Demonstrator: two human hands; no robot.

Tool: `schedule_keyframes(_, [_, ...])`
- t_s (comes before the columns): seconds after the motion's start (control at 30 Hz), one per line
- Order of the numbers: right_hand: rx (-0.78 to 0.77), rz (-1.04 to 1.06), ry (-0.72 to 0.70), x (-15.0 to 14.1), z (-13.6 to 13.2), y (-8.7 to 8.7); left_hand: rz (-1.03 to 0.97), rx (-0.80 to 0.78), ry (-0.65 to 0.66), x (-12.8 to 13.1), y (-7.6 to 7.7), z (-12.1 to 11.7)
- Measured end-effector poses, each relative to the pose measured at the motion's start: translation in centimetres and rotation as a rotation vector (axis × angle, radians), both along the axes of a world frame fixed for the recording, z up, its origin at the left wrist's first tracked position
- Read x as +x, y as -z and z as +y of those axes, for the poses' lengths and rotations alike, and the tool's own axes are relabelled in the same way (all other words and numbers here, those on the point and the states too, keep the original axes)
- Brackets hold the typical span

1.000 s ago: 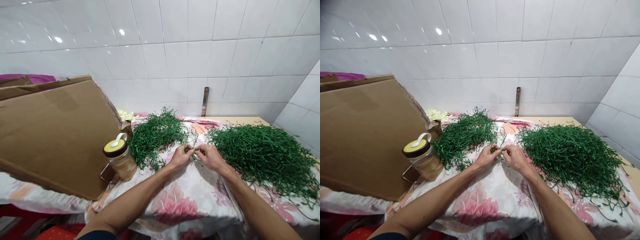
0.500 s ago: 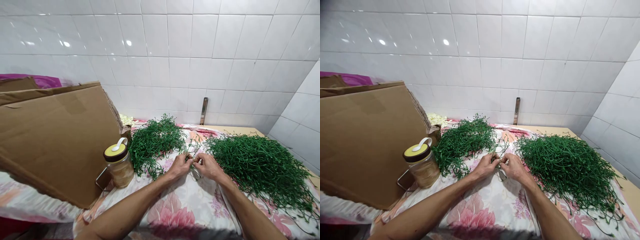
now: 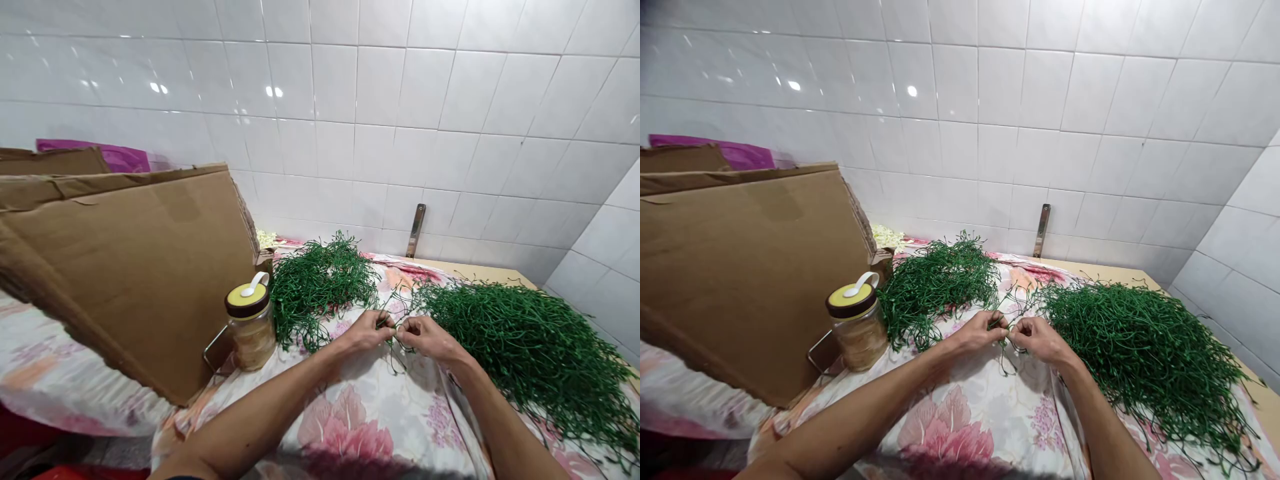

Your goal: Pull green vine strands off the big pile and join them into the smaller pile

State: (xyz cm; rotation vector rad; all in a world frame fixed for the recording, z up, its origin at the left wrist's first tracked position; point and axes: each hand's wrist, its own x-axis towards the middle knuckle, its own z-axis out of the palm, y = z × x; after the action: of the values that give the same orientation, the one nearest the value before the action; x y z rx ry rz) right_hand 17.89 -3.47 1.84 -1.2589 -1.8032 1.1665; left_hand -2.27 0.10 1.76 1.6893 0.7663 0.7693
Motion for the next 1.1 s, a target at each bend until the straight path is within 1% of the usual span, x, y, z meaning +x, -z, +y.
schedule_keyframes(0.17, [0.044, -0.068, 0.032, -0.6, 0.2, 0.1, 0.155, 0.164, -0.087, 0.1, 0.2, -0.4])
schedule_keyframes(0.3, [0.087, -0.134, 0.074, -1.0, 0.3, 0.5, 0.224, 0.223, -0.117, 0.1, 0.5, -0.5])
schedule_keyframes(0.43, [0.134, -0.197, 0.112, -1.2, 0.5, 1.1, 0.241, 0.21, -0.168, 0.2, 0.9, -0.4])
schedule_keyframes(0.53, [0.156, -0.228, 0.139, -1.5, 0.6, 1.3, 0.222, 0.177, -0.198, 0.5, 1.5, -0.2])
schedule_keyframes(0.67, [0.148, -0.233, 0.134, -1.6, 0.7, 1.3, 0.098, 0.063, -0.198, 0.9, 2.5, 0.0])
schedule_keyframes(0.77, [0.131, -0.223, 0.148, -1.5, 0.8, 1.5, 0.021, 0.009, -0.199, 1.0, 2.9, 0.1])
schedule_keyframes(0.83, [0.125, -0.219, 0.159, -1.4, 0.8, 1.6, 0.022, 0.016, -0.214, 1.1, 3.0, 0.1])
schedule_keyframes(0.93, [0.129, -0.223, 0.169, -1.3, 0.8, 1.8, 0.063, 0.083, -0.24, 1.2, 3.0, 0.1])
schedule_keyframes(1.1, [0.211, -0.417, 0.219, -1.9, 0.5, 1.7, 0.159, 0.112, -0.308, 1.4, 2.9, -0.5])
